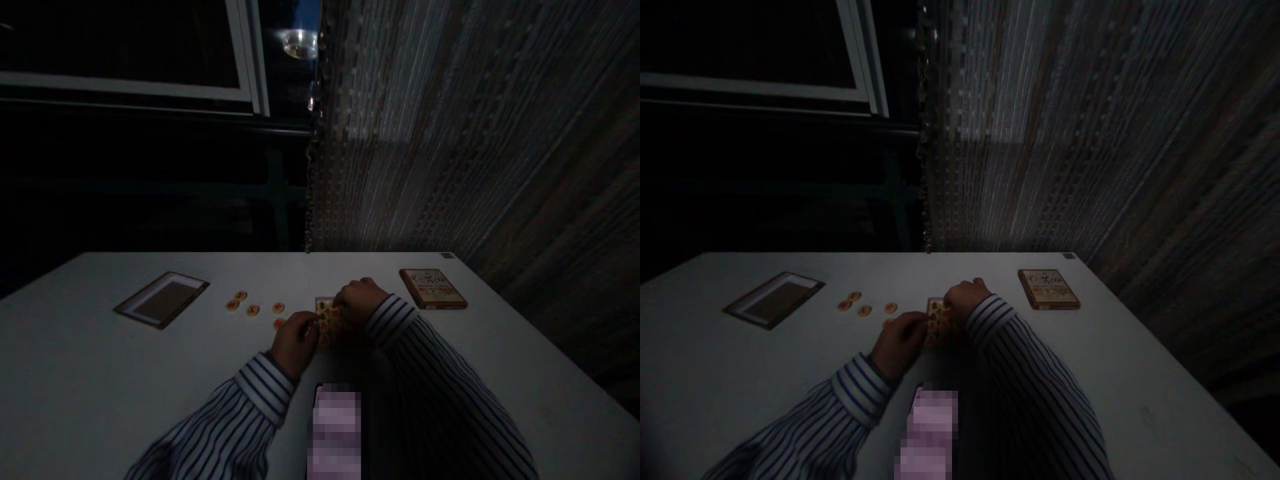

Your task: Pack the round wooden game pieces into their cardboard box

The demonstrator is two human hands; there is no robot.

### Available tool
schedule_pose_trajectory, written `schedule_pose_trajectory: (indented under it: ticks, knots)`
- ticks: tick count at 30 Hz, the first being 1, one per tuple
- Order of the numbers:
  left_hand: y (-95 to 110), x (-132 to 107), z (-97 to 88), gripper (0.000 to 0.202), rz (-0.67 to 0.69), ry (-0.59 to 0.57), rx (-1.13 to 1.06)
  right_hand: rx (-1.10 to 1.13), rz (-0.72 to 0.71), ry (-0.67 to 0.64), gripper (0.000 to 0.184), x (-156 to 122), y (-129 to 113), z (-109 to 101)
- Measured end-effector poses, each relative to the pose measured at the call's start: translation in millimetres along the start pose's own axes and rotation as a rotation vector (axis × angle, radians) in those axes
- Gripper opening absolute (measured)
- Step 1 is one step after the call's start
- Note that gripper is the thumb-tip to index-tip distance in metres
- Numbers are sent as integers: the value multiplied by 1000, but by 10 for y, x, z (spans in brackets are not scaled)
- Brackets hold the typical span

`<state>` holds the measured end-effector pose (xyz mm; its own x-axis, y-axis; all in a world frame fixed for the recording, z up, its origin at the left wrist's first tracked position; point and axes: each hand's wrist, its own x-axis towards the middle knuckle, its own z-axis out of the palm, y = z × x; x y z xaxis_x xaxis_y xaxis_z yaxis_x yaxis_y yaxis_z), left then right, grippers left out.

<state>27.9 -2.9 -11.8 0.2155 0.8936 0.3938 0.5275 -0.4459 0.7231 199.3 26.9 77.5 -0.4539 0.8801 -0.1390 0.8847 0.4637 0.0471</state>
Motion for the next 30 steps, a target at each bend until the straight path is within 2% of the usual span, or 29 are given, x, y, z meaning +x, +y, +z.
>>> schedule_pose_trajectory:
  ticks: [8,12,15,23,30]
  knots:
    - [-23,4,11,19,-11,-3,-7,24,103,191,35,-139,43,-211]
    - [-32,5,15,20,-9,2,-2,109,193,280,35,-237,72,-194]
    - [-26,-2,15,22,-18,4,3,193,252,340,36,-327,123,-38]
    - [72,-117,-47,27,-13,-24,47,416,416,332,38,-501,208,579]
    - [172,-167,-93,32,81,-88,34,567,340,371,37,-476,221,793]
